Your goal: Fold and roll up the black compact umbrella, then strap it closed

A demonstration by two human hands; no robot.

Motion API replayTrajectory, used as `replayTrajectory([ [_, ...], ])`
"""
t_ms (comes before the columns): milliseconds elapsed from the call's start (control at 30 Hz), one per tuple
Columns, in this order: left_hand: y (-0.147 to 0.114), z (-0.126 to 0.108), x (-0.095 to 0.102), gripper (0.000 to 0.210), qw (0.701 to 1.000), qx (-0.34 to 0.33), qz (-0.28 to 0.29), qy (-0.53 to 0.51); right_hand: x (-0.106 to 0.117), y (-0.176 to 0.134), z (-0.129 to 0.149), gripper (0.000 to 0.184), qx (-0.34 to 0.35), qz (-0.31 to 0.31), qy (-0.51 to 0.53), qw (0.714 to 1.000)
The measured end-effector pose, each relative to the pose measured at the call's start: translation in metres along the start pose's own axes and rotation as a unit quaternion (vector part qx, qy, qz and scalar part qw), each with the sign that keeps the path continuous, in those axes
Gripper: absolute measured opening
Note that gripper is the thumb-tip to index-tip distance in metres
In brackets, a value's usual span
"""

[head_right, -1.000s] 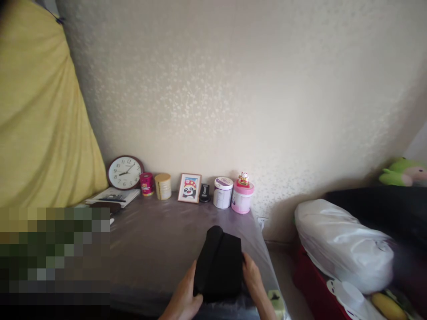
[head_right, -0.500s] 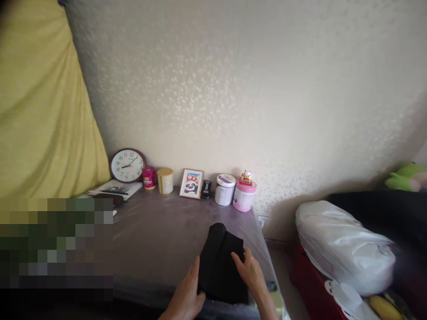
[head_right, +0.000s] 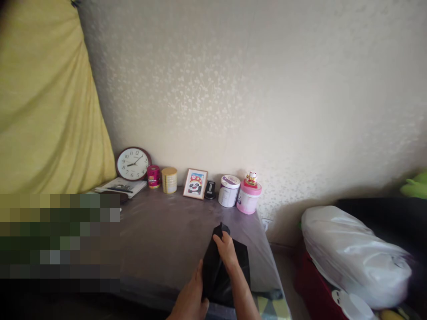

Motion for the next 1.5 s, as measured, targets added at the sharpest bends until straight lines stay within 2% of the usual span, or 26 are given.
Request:
replayTrajectory([
  [133, -0.003, -0.004, 0.006, 0.092, 1.000, 0.000, 0.007, -0.003, -0.013, 0.009, -0.011, 0.028, -0.024, 0.002, -0.082, 0.996],
  [267, -0.004, 0.009, 0.004, 0.087, 1.000, -0.015, 0.011, 0.004, -0.019, 0.009, -0.017, 0.032, -0.054, 0.020, -0.141, 0.988],
  [333, -0.005, 0.019, 0.001, 0.079, 0.999, -0.025, 0.021, 0.007, -0.020, 0.008, -0.015, 0.028, -0.064, 0.044, -0.132, 0.988],
  [433, -0.008, 0.024, 0.002, 0.065, 0.999, -0.048, -0.015, 0.020, -0.022, 0.004, -0.010, 0.022, -0.069, 0.123, -0.064, 0.988],
  [500, -0.009, 0.018, 0.005, 0.059, 0.994, -0.090, -0.019, 0.055, -0.024, 0.000, -0.004, 0.024, -0.051, 0.158, -0.043, 0.985],
  [600, -0.004, 0.008, 0.004, 0.076, 0.986, -0.137, 0.020, 0.093, -0.024, -0.007, 0.005, 0.024, -0.006, 0.157, -0.101, 0.982],
  [667, 0.006, 0.009, -0.003, 0.090, 0.989, -0.111, 0.035, 0.095, -0.025, -0.013, 0.010, 0.024, 0.023, 0.155, -0.164, 0.974],
  [700, 0.012, 0.013, -0.009, 0.089, 0.991, -0.082, 0.040, 0.093, -0.026, -0.016, 0.013, 0.024, 0.040, 0.155, -0.196, 0.967],
  [833, 0.033, 0.028, -0.033, 0.067, 0.995, -0.072, 0.006, 0.064, -0.026, -0.026, 0.017, 0.026, 0.139, 0.139, -0.311, 0.930],
  [933, 0.041, 0.035, -0.044, 0.068, 0.996, -0.054, -0.031, 0.071, -0.022, -0.020, 0.011, 0.027, 0.190, 0.126, -0.344, 0.911],
  [1000, 0.042, 0.036, -0.048, 0.069, 0.993, -0.048, -0.038, 0.098, -0.019, -0.009, 0.004, 0.028, 0.197, 0.123, -0.350, 0.908],
  [1200, 0.042, 0.033, -0.050, 0.063, 0.985, -0.007, -0.072, 0.160, -0.012, 0.037, -0.012, 0.033, 0.149, 0.118, -0.393, 0.900],
  [1333, 0.041, 0.029, -0.045, 0.062, 0.988, 0.014, -0.045, 0.147, -0.006, 0.062, -0.019, 0.027, 0.072, 0.113, -0.399, 0.907],
  [1400, 0.039, 0.026, -0.040, 0.062, 0.991, 0.022, -0.027, 0.132, 0.000, 0.070, -0.024, 0.024, 0.046, 0.092, -0.388, 0.916],
  [1500, 0.031, 0.022, -0.031, 0.065, 0.993, 0.021, -0.009, 0.115, 0.020, 0.071, -0.034, 0.030, 0.005, 0.043, -0.362, 0.931],
])
Point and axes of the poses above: each hand's wrist, its own y-axis towards the middle knuckle, its own x-axis out of the back of the hand, z = x × y, the point moved 2 cm from there along y, towards the middle knuckle, and after that the axes turned 12 degrees about z, right-handed, at the moved point
